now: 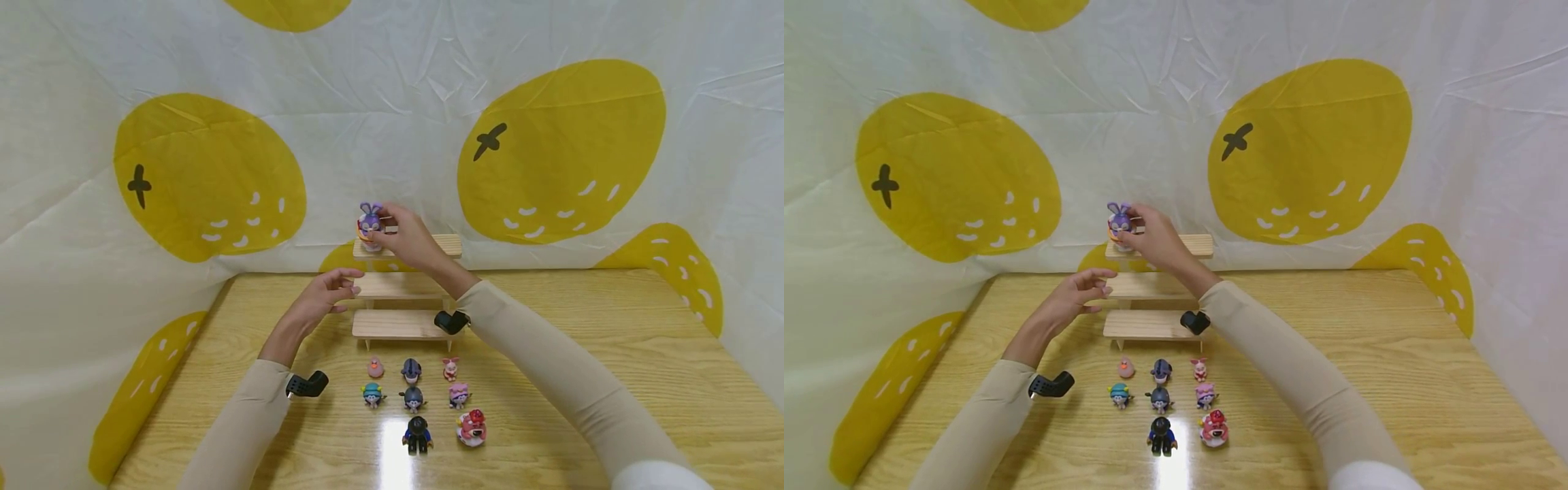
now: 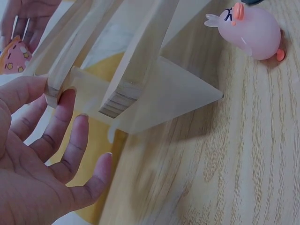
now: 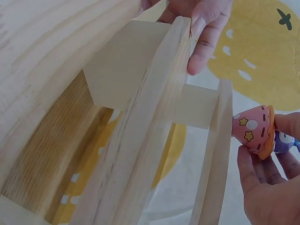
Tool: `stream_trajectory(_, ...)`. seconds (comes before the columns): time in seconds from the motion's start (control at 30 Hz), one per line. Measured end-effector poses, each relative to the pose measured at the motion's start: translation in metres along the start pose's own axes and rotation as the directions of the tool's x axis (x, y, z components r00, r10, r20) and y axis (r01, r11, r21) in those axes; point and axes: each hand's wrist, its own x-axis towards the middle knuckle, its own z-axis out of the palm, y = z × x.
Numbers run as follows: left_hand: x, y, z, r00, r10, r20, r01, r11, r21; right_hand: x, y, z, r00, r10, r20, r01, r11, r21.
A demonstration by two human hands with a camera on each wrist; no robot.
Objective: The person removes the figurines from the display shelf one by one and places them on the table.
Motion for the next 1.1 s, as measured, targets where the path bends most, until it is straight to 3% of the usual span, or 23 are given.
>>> stream_trajectory(0.4,-0.0002,-0.0028,-0.001,1.0,-0.009,-0.008,0.009,1.0,-0.011,0.0014,-0.0016,-0.0011,0.998,0.053,0.022,-0.053,0.999,0.01)
stream_trajectory(0.73,0.0008,-0.0046,-0.0008,1.0,-0.001,-0.005,0.001,1.0,-0.003,0.0009,-0.0008,-0.0015,0.999,0.042,0.021,-0.043,0.997,0.066)
stream_trajectory(1.1,0.0005,-0.0026,0.0004,1.0,-0.003,-0.01,0.003,1.0,0.004,0.0001,0.0014,-0.0068,0.999,0.031,0.031,-0.033,0.998,0.057)
